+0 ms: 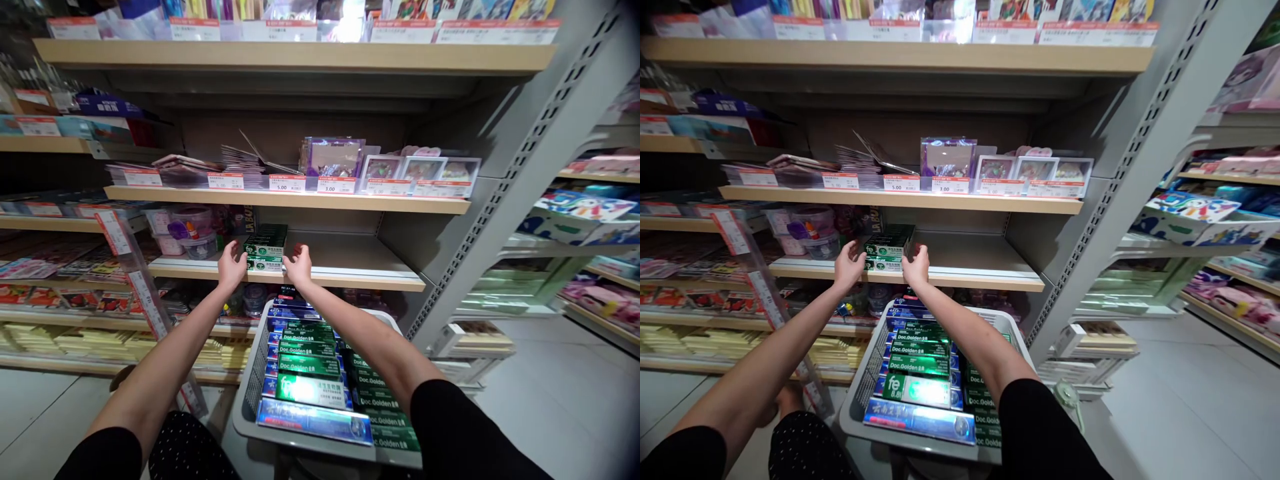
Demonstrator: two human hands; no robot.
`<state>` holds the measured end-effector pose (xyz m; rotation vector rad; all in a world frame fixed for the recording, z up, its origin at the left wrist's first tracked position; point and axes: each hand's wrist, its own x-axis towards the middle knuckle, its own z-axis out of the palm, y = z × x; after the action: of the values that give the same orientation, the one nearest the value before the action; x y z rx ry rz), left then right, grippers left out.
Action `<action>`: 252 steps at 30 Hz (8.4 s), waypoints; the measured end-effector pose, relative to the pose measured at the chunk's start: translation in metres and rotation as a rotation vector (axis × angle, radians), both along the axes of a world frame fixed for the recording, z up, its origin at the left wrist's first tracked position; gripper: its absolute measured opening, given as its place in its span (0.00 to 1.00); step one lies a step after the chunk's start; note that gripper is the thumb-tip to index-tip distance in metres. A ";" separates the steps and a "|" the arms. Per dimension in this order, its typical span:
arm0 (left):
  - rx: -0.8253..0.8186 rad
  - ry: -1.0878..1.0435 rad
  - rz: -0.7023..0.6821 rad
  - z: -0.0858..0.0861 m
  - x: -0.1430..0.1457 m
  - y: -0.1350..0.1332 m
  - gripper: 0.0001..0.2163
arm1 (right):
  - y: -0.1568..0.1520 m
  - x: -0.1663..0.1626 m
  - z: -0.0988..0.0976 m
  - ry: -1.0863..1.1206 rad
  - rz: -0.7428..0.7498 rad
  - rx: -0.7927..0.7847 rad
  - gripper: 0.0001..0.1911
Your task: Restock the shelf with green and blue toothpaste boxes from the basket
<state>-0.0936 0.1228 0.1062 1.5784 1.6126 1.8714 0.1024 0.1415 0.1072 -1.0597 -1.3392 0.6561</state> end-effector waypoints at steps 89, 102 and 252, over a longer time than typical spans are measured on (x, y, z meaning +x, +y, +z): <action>-0.570 -0.367 -0.481 -0.097 0.093 -0.150 0.25 | -0.158 0.161 -0.092 0.108 0.364 -0.376 0.19; -0.387 -0.371 -0.476 -0.071 0.088 -0.132 0.25 | -0.138 0.145 -0.066 0.070 0.336 -0.246 0.19; -0.569 -0.418 -0.467 -0.072 0.074 -0.149 0.24 | -0.138 0.146 -0.049 -0.021 0.531 -0.530 0.25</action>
<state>-0.0193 -0.0259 0.0342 1.0996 1.2863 1.2402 0.2485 0.0035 0.0577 -1.1234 -1.5182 1.4579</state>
